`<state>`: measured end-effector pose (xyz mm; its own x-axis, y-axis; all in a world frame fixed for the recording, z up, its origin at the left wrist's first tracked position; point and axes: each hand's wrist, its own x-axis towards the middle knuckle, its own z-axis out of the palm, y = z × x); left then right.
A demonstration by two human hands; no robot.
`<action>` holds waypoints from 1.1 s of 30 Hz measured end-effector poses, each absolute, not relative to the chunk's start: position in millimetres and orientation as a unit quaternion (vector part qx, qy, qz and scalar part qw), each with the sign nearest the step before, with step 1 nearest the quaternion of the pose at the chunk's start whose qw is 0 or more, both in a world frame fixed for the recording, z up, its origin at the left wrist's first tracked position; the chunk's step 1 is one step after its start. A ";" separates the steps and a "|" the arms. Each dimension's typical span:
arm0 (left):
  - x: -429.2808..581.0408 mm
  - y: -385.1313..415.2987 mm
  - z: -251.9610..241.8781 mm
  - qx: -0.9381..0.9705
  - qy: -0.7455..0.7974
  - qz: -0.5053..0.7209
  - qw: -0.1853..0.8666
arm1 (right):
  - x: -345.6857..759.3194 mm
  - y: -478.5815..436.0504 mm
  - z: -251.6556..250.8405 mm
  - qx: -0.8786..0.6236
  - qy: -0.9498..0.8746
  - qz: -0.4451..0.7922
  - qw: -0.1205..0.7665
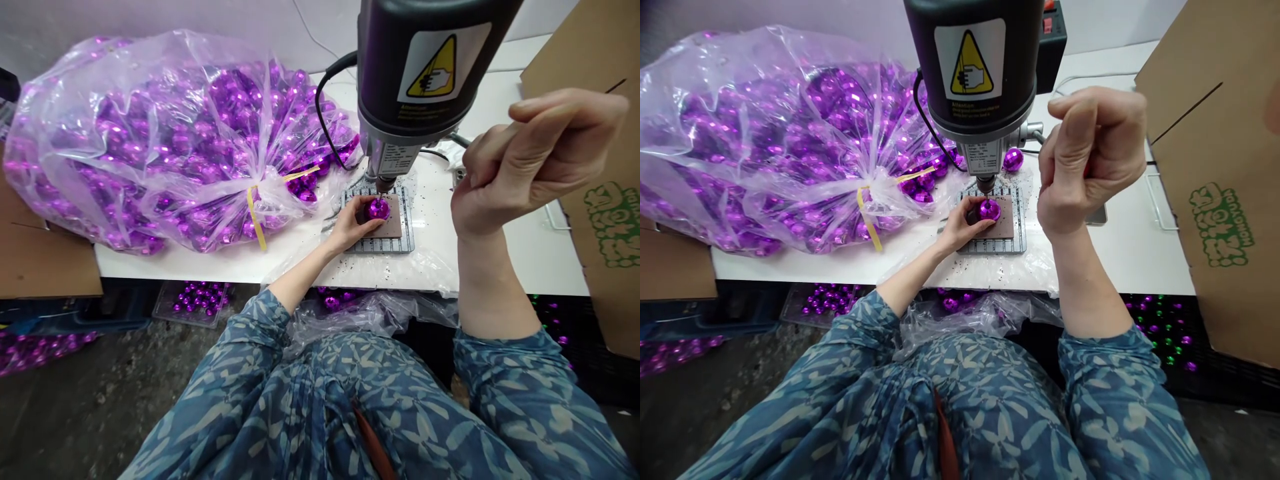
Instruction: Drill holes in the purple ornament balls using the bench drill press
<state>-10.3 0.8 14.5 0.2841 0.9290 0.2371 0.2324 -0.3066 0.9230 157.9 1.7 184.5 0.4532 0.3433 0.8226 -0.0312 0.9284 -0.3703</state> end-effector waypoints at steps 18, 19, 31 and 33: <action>-11.9 1.8 11.5 0.692 0.396 0.428 0.425 | 175.3 21.4 133.0 -0.165 -0.533 0.030 0.830; -12.2 1.6 11.5 0.690 0.394 0.432 0.427 | 175.3 20.4 131.9 -0.170 -0.537 0.030 0.826; -7.8 -26.6 28.2 0.664 0.528 0.443 0.290 | 154.0 21.9 250.0 -0.252 -0.506 0.227 0.793; -16.0 -56.2 27.7 0.670 0.542 0.451 0.231 | 154.7 23.7 257.4 -0.287 -0.498 0.261 0.776</action>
